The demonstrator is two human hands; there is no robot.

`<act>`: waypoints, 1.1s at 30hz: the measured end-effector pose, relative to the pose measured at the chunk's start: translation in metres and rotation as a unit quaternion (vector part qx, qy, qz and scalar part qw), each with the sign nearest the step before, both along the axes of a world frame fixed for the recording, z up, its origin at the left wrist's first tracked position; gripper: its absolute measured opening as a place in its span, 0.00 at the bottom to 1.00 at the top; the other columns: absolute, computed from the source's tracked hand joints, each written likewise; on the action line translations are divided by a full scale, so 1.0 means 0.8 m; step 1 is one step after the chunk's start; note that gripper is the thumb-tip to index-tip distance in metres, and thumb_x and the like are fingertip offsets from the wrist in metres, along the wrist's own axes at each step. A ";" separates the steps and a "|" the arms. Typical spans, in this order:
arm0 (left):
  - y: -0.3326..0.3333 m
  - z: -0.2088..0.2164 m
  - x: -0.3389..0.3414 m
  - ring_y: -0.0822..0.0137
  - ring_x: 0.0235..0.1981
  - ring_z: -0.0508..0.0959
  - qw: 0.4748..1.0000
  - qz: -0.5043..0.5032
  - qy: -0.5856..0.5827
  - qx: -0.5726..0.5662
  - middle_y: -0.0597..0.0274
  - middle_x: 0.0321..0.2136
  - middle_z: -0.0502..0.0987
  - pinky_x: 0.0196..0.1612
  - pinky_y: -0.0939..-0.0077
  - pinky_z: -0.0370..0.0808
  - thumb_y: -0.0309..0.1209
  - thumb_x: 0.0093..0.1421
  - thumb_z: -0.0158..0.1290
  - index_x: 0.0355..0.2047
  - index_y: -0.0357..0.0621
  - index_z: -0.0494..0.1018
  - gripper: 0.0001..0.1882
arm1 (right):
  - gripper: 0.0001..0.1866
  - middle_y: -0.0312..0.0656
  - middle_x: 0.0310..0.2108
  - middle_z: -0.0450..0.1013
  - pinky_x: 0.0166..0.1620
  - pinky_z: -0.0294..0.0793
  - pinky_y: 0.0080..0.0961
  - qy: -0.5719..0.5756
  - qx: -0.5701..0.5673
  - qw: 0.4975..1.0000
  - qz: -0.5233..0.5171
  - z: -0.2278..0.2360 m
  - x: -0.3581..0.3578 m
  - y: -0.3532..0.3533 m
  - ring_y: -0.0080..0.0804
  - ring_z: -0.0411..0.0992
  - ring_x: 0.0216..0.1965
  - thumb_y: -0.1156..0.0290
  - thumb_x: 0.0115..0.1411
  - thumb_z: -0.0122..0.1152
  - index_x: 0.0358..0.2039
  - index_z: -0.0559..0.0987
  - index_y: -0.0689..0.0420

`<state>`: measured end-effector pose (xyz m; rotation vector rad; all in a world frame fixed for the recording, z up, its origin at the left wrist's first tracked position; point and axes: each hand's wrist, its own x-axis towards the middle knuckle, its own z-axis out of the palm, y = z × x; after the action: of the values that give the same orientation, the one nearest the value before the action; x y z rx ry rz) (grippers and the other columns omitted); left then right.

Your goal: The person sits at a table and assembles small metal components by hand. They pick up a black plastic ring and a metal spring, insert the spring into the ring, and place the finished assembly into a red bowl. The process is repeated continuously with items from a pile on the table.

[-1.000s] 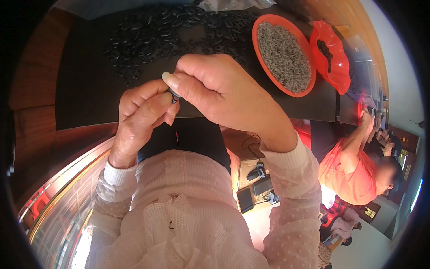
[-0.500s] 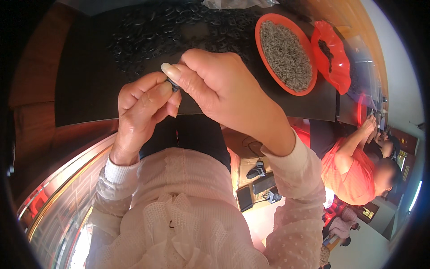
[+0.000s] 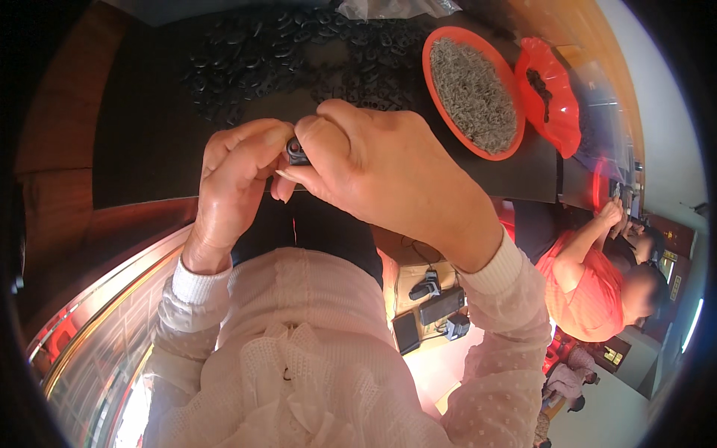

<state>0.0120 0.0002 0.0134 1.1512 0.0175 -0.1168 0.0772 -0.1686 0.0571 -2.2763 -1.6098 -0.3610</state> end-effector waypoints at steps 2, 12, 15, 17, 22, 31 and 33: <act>-0.002 0.002 0.000 0.81 0.18 0.62 1.000 -0.004 -0.001 0.006 0.70 0.14 0.64 0.21 0.83 0.58 0.28 0.60 0.44 0.20 0.40 0.69 0.12 | 0.19 0.39 0.25 0.69 0.19 0.70 0.26 0.005 -0.006 1.000 -0.003 0.001 0.000 -0.001 0.34 0.72 0.20 0.62 0.48 0.68 0.31 0.70 0.60; 0.000 0.010 0.001 0.79 0.18 0.62 0.993 -0.023 -0.044 0.103 0.69 0.14 0.63 0.21 0.79 0.59 0.26 0.58 0.44 0.20 0.38 0.66 0.10 | 0.20 0.39 0.24 0.67 0.21 0.71 0.26 0.010 -0.065 0.998 -0.002 0.006 -0.004 -0.005 0.34 0.71 0.21 0.58 0.51 0.65 0.29 0.67 0.59; -0.001 0.011 0.002 0.76 0.16 0.63 0.990 -0.030 -0.058 0.125 0.65 0.14 0.62 0.20 0.76 0.60 0.27 0.56 0.43 0.19 0.36 0.65 0.10 | 0.19 0.40 0.23 0.66 0.21 0.70 0.26 0.007 -0.086 0.996 -0.001 0.005 -0.006 -0.007 0.34 0.71 0.20 0.57 0.54 0.63 0.27 0.66 0.58; -0.002 0.008 0.002 0.74 0.16 0.63 0.987 -0.027 -0.077 0.136 0.64 0.14 0.62 0.20 0.75 0.60 0.27 0.55 0.43 0.19 0.36 0.65 0.10 | 0.19 0.41 0.22 0.66 0.20 0.69 0.28 0.028 -0.092 0.995 -0.003 0.005 -0.009 -0.007 0.36 0.70 0.20 0.59 0.54 0.63 0.27 0.65 0.59; -0.007 -0.003 0.002 0.73 0.15 0.62 0.964 0.006 -0.186 0.188 0.63 0.14 0.62 0.20 0.74 0.59 0.27 0.54 0.43 0.19 0.35 0.65 0.10 | 0.19 0.43 0.20 0.65 0.19 0.67 0.32 0.064 -0.093 0.994 -0.008 0.004 -0.012 -0.007 0.41 0.68 0.19 0.64 0.52 0.66 0.24 0.64 0.60; -0.005 -0.016 0.003 0.70 0.15 0.61 0.956 0.022 -0.243 0.160 0.62 0.15 0.60 0.19 0.74 0.57 0.23 0.50 0.43 0.19 0.34 0.64 0.05 | 0.19 0.40 0.15 0.64 0.17 0.66 0.27 0.042 -0.055 0.997 0.019 -0.004 -0.009 -0.003 0.36 0.70 0.16 0.59 0.56 0.61 0.22 0.65 0.58; -0.003 -0.020 0.005 0.70 0.15 0.61 0.927 0.051 -0.314 0.196 0.62 0.16 0.61 0.19 0.75 0.57 0.22 0.50 0.44 0.20 0.34 0.63 0.05 | 0.19 0.40 0.15 0.64 0.17 0.66 0.27 0.037 -0.062 0.997 0.023 -0.001 -0.008 0.001 0.35 0.71 0.17 0.59 0.56 0.61 0.22 0.65 0.58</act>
<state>0.0163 -0.0022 -0.0030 1.5428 -0.4882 0.3692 0.0707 -0.1679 0.0564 -2.3088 -1.6864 -0.1695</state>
